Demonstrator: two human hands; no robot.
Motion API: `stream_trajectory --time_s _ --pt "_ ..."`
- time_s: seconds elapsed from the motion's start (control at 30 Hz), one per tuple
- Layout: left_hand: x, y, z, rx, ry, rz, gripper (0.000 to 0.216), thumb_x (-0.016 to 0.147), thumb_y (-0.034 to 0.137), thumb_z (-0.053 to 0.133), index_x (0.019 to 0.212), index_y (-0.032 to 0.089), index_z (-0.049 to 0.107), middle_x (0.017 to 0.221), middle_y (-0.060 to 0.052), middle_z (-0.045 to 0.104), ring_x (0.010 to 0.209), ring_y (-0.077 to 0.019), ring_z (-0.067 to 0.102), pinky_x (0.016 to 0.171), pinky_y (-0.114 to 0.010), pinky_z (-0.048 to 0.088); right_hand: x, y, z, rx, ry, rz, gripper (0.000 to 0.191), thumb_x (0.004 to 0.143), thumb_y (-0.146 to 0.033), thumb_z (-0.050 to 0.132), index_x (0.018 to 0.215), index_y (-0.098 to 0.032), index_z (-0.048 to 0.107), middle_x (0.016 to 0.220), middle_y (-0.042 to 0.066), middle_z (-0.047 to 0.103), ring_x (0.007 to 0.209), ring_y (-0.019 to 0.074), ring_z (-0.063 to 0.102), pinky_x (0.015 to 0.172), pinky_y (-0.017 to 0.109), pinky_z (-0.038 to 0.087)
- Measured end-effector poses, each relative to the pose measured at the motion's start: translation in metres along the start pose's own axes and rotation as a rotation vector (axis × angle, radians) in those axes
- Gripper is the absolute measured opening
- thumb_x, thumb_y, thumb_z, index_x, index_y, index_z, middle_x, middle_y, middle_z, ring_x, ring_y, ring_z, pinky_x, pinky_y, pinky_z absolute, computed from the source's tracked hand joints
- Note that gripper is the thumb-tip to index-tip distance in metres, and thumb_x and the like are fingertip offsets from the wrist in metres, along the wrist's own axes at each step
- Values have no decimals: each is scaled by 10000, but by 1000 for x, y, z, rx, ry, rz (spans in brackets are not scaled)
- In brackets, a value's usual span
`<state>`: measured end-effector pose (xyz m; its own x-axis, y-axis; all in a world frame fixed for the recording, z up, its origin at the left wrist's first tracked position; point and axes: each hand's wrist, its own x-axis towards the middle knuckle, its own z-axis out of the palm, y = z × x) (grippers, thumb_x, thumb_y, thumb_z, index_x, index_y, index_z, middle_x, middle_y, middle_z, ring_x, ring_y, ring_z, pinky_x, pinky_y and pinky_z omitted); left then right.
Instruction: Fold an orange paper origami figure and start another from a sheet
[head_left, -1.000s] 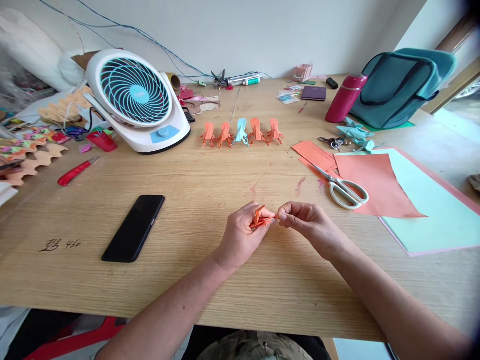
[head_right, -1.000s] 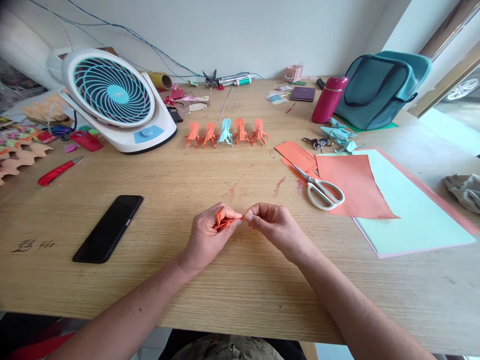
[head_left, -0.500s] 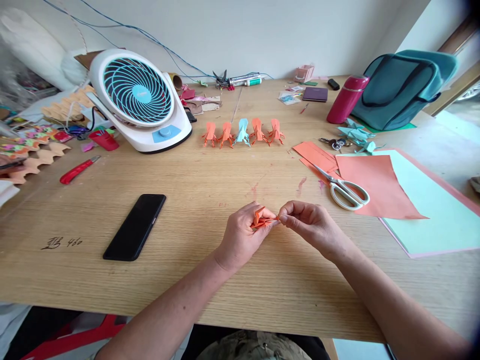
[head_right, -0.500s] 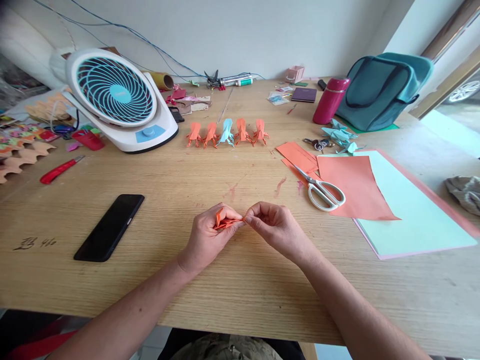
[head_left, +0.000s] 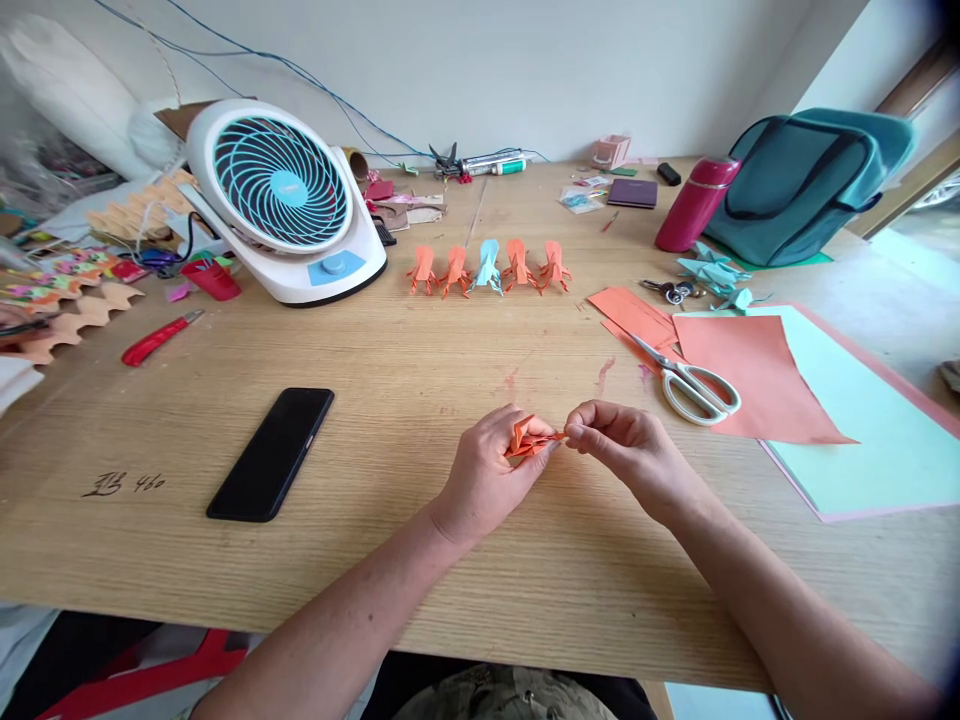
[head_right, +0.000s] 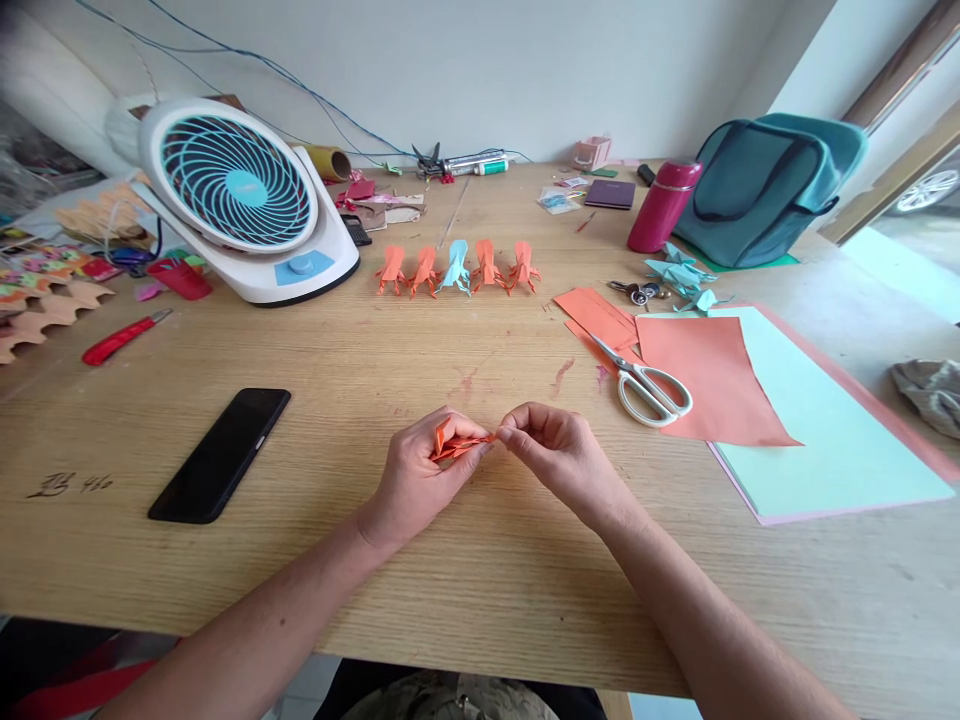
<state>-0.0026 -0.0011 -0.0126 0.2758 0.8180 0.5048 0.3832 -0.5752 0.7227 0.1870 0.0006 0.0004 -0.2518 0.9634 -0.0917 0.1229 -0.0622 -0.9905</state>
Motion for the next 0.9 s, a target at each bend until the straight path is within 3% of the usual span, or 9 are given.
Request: stream_trajectory --time_s 0.53,0.9 --pt "-1 1 2 37 22 8 151 834 46 581 842 197 572 749 33 585 668 -94 555 653 -209 442 0 1 3 -43 -5 28 328 839 -509 668 797 -186 628 754 16 562 708 152 481 613 284 356" --pt "-2 -3 2 58 16 65 176 816 25 600 854 196 592 777 35 602 697 -87 571 689 -201 449 -2 10 2 100 -50 42 245 869 -425 688 794 -199 630 741 -5 547 726 147 491 664 276 389"
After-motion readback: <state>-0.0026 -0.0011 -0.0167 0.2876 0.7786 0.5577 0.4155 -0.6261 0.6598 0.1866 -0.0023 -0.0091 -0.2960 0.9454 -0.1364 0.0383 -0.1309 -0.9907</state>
